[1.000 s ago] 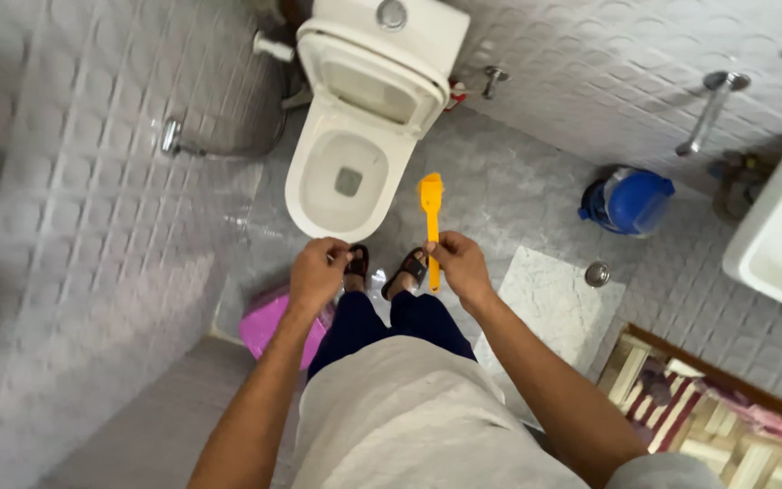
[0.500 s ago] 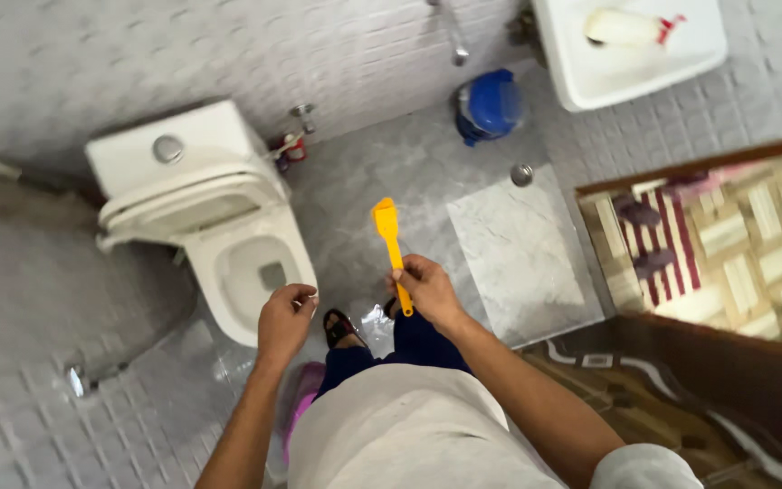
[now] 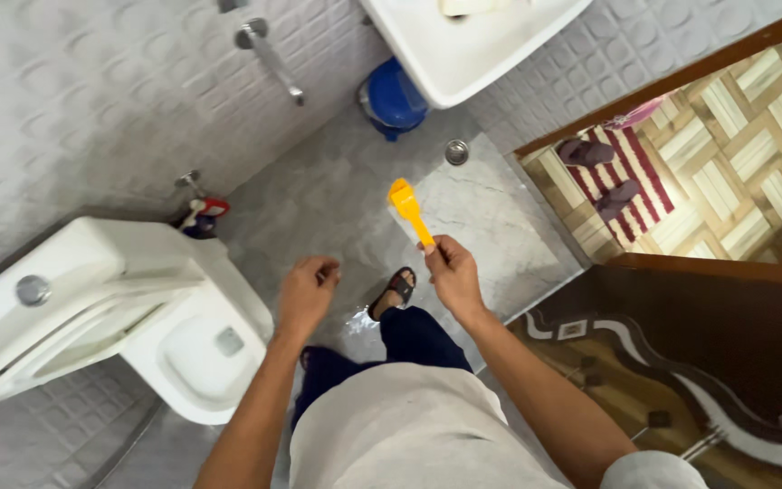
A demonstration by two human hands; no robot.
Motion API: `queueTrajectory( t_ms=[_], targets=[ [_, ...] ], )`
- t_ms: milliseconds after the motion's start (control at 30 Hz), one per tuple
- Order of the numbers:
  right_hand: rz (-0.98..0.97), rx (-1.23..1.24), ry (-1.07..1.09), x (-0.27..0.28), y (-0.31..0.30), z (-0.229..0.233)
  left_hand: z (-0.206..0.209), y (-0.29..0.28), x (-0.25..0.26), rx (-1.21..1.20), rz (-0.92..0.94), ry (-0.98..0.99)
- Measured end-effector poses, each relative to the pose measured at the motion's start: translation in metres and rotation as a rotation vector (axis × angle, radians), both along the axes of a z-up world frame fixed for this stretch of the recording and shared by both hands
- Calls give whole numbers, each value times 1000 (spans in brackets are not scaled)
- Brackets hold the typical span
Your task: The person scrubs the toilet bowl and surrounding fixtures with a yellow brush, then applies liquid soap to the sink and scrubs the basin and faucet. The person rinses the brush and washes their hands under running water.
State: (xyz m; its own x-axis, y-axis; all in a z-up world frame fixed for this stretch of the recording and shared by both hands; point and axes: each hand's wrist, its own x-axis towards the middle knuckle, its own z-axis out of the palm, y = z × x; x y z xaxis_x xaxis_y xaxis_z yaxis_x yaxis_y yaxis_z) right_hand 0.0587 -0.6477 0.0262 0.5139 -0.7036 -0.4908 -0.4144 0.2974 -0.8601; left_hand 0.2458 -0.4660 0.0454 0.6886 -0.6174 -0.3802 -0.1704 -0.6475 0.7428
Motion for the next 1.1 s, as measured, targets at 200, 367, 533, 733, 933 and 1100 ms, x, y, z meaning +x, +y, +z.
queueTrajectory(
  t_ms=[200,367,533,733,933,1100],
  targets=[
    [43,-336,147,-4,-108,-3,-10,-110,-8,-56,-30,-10],
    [-9,-371,52,9,-186,6,-16,-182,1,-69,-110,-59],
    [-18,-429,116,27,-244,8,-40,-261,30,-36,-170,-70],
    [-7,-488,188,59,-311,-17,-93,-377,74,-156,-268,-215],
    [-21,-456,199,78,-352,-30,-147,-482,99,-128,-380,-359],
    [-62,-289,281,80,-379,-37,-190,-564,111,-1,-511,-622]
  ],
)
